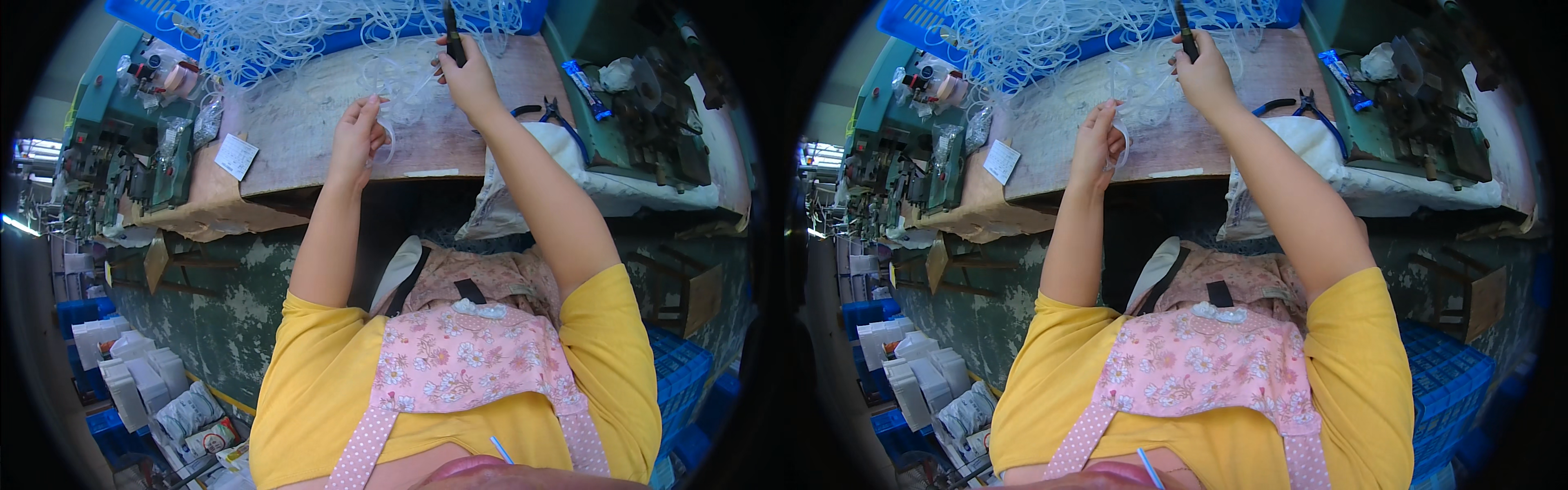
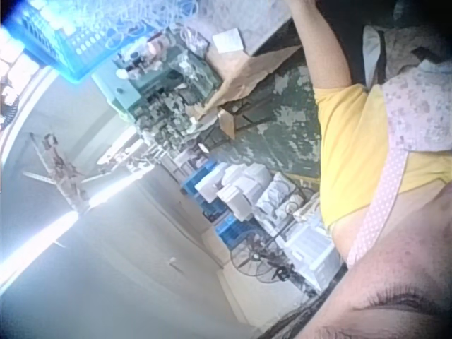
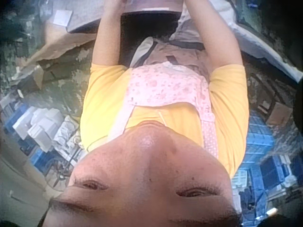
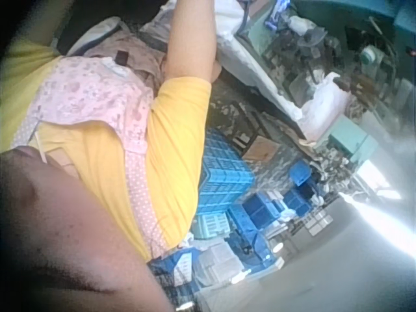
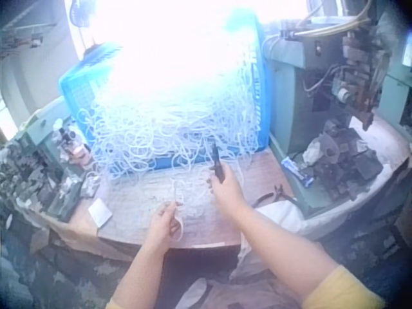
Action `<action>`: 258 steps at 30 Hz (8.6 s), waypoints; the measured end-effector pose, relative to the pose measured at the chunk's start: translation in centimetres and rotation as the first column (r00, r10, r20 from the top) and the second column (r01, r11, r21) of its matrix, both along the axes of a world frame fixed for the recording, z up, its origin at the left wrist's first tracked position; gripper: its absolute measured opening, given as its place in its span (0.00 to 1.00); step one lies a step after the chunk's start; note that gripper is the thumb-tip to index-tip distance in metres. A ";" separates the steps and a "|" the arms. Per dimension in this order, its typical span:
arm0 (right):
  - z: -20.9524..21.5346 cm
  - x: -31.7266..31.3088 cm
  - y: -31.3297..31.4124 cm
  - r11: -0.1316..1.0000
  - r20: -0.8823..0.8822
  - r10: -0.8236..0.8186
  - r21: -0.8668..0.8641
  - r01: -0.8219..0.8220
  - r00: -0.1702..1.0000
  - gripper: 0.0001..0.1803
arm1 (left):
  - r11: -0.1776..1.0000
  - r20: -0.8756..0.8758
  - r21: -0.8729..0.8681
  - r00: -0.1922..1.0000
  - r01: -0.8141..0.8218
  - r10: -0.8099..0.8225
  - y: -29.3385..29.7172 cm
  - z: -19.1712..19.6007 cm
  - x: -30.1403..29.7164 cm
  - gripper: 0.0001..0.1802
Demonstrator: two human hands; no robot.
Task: The person repeatedly picks up clear plastic cords from a blue basket and uses pliers to cut them into short pieces. The cut pieces are placed on the workbench. The camera shakes several times during the task.
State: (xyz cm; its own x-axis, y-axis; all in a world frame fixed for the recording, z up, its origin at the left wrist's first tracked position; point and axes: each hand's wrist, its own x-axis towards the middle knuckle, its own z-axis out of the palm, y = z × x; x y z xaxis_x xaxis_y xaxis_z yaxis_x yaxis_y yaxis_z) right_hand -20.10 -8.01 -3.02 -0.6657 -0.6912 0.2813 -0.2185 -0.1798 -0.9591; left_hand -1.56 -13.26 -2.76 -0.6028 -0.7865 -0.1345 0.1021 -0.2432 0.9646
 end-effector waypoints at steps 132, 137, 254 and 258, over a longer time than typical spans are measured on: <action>3.6 6.3 24.1 0.948 -0.601 0.303 0.269 -0.169 0.740 0.40 | 0.790 -0.706 0.384 0.703 0.479 -0.083 11.4 3.6 0.0 0.42; 4.2 6.5 23.9 0.919 -0.728 0.392 0.339 -0.200 0.563 0.34 | 0.738 -0.792 0.245 0.568 0.629 -0.221 11.1 3.8 -0.2 0.43; 3.4 8.0 25.3 0.900 -0.673 0.416 0.404 -0.166 0.611 0.42 | 0.894 -0.843 0.130 0.523 0.428 -0.128 10.6 2.2 0.2 0.39; 3.1 7.8 25.2 0.911 -0.727 0.390 0.393 -0.123 0.565 0.38 | 0.859 -0.859 0.177 0.501 0.480 -0.103 10.7 2.3 0.0 0.38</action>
State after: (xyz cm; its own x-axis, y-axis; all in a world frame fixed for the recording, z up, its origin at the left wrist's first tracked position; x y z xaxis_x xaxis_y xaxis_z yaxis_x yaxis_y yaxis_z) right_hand -12.27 17.18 0.09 -0.0614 -0.9265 0.3712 -0.8839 -0.1222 -0.4514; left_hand -1.59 -2.56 -0.41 -0.7766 -0.5461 0.3141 0.6288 -0.7032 0.3319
